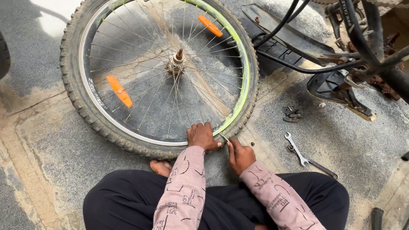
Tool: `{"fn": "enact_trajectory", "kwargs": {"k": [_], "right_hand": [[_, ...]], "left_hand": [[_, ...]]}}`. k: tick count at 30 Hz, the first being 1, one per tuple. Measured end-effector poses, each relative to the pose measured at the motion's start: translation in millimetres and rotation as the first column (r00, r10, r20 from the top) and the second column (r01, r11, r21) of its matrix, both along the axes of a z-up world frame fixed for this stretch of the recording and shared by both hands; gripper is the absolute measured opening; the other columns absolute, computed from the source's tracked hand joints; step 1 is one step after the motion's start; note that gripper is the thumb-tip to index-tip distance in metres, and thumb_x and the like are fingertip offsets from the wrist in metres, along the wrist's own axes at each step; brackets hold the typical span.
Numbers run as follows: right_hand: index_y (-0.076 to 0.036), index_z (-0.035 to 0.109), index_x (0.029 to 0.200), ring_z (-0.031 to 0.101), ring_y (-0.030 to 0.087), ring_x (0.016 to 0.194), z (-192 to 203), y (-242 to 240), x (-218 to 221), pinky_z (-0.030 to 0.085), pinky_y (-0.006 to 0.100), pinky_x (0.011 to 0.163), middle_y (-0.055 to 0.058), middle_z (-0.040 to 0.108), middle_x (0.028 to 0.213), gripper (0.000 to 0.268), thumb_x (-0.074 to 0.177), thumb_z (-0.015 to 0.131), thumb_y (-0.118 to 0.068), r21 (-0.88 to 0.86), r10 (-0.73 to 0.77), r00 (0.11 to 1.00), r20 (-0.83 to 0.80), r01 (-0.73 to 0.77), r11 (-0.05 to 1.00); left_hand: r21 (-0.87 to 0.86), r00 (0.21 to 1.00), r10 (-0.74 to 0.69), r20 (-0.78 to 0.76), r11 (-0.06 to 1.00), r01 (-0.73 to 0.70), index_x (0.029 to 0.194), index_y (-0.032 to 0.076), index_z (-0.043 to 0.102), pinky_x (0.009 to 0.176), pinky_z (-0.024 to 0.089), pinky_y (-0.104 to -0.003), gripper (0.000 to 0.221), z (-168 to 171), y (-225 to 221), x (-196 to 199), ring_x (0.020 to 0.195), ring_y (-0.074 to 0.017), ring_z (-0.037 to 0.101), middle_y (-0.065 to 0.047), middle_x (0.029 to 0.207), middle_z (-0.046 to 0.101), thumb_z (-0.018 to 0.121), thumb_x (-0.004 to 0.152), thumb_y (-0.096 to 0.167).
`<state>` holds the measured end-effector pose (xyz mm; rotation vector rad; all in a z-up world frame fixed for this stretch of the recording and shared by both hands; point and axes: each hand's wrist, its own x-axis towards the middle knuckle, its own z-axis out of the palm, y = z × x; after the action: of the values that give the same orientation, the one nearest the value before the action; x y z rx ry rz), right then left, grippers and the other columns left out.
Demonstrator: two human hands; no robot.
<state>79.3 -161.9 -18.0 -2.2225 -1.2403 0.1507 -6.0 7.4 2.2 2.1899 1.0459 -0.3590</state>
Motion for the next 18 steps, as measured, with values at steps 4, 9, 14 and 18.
{"fn": "enact_trajectory", "kwargs": {"k": [4, 9, 14, 18], "right_hand": [[-0.008, 0.067, 0.103, 0.068, 0.041, 0.057, 12, 3, 7, 0.050, 0.051, 0.056, 0.019, 0.068, 0.059, 0.018, 0.098, 0.065, -0.025, -0.062, -0.033, 0.999, 0.006, 0.033, 0.998], [-0.007, 0.067, 0.085, 0.072, 0.037, 0.062, 43, 32, 26, 0.057, 0.048, 0.064, 0.016, 0.071, 0.067, 0.021, 0.087, 0.074, -0.027, -0.071, 0.012, 1.000, -0.006, -0.012, 0.997], [-0.006, 0.071, 0.082, 0.071, 0.042, 0.073, 84, 63, 16, 0.056, 0.052, 0.070, 0.021, 0.072, 0.075, 0.013, 0.084, 0.074, -0.019, -0.310, -0.018, 0.999, 0.048, 0.032, 0.950], [-0.005, 0.080, 0.087, 0.076, 0.039, 0.088, 100, 112, 31, 0.060, 0.047, 0.086, 0.024, 0.074, 0.089, 0.014, 0.080, 0.069, -0.008, -0.599, -0.025, 1.000, 0.002, 0.021, 0.800]], "left_hand": [[-0.009, 1.000, -0.024, -0.018, 1.000, 0.023, 0.132, 0.009, 0.059, 0.111, 0.034, -0.046, 0.080, -5, -1, 3, 0.132, -0.0340, 0.049, -0.016, 0.134, 0.060, 0.091, 0.071, 0.049], [-0.011, 0.999, -0.010, -0.040, 1.000, 0.009, 0.138, 0.010, 0.053, 0.113, 0.032, -0.047, 0.084, -7, -1, 5, 0.135, -0.0361, 0.045, -0.018, 0.138, 0.056, 0.090, 0.073, 0.048], [-0.015, 0.999, -0.033, -0.043, 0.999, 0.033, 0.141, 0.010, 0.050, 0.114, 0.030, -0.048, 0.087, 5, -1, 5, 0.137, -0.0374, 0.043, -0.018, 0.140, 0.054, 0.090, 0.074, 0.048], [-0.034, 0.998, -0.037, -0.053, 0.999, 0.035, 0.139, 0.010, 0.049, 0.114, 0.031, -0.047, 0.088, 11, -1, 3, 0.138, -0.0361, 0.042, -0.017, 0.141, 0.053, 0.091, 0.071, 0.048]]}}
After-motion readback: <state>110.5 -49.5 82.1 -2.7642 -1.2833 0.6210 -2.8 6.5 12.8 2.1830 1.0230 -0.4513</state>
